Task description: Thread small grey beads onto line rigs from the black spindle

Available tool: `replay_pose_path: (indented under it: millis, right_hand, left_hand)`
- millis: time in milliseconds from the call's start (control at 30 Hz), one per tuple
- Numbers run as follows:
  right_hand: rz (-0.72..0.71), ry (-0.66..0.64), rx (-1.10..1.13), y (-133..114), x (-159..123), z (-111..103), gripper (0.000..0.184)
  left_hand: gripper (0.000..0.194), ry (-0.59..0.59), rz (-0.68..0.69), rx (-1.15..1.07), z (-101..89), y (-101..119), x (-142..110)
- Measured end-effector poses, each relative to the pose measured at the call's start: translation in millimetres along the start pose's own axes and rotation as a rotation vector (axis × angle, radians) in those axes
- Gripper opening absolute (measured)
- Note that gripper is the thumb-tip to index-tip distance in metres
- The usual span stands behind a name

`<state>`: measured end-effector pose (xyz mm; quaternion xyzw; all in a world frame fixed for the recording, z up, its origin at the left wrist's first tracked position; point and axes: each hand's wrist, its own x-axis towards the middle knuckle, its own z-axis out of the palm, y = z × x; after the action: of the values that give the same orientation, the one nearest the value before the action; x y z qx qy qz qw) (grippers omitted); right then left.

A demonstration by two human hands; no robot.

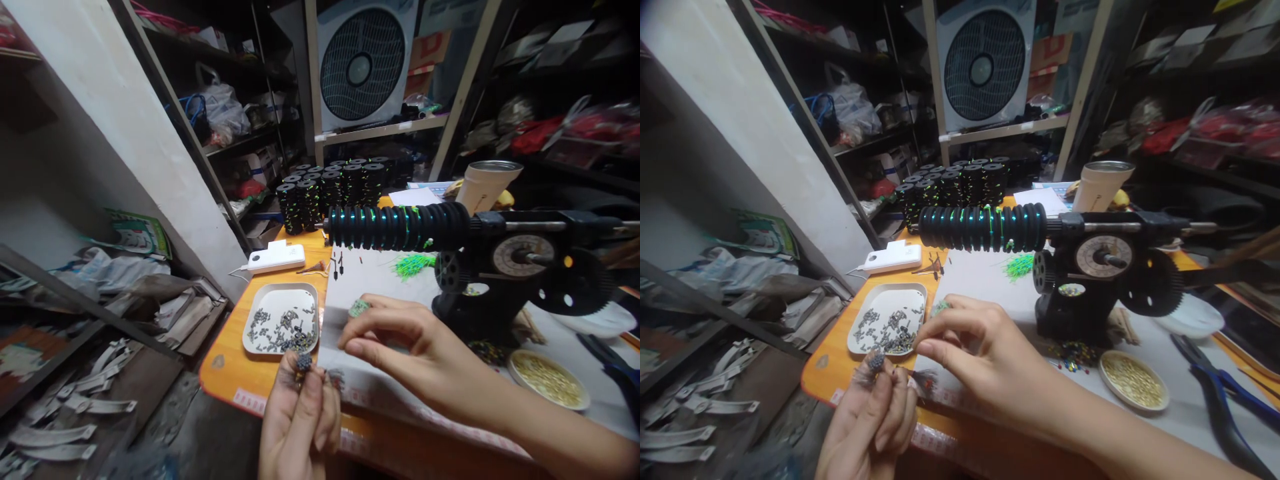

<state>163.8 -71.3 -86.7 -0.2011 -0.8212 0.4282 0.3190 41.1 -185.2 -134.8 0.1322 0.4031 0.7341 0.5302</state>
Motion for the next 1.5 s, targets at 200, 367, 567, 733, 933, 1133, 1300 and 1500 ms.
replay_pose_path:
  millis: [200, 367, 567, 733, 933, 1133, 1300, 1500]
  right_hand:
    - [0.021, -0.044, 0.029, -1, 0, 0, 0.014]
    - [0.021, -0.061, 0.020, -3, -1, 0, 0.014]
    - [0.022, -0.092, 0.013, -2, -2, 2, 0.014]
    - [-0.062, -0.076, 0.013, -3, -4, 3, 0.012]
    - [-0.288, -0.025, -0.168, -3, -9, 10, 0.013]
    - [-0.281, -0.018, -0.242, -4, -6, -3, 0.010]
    - [-0.057, -0.079, -0.098, -12, -2, -10, 0.012]
    - [-0.040, -0.059, -0.051, -9, 0, -2, 0.014]
  left_hand:
    - [0.027, -0.153, -0.022, -0.016, -6.4, -1, 0]
    - [0.028, -0.171, -0.053, -0.021, -8.1, -1, 1]
    - [0.034, -0.157, -0.079, -0.001, -5.8, 2, 2]
    - [0.035, -0.141, -0.088, 0.021, -2.1, 2, 1]
    - [0.037, -0.006, 0.052, 0.075, -3.1, -4, 1]
    - [0.029, 0.139, 0.383, 0.043, -18.3, 9, 9]
    - [0.028, 0.120, 0.273, 0.177, -18.0, 7, 10]
    - [0.039, 0.009, 0.099, 0.182, 0.4, -3, 4]
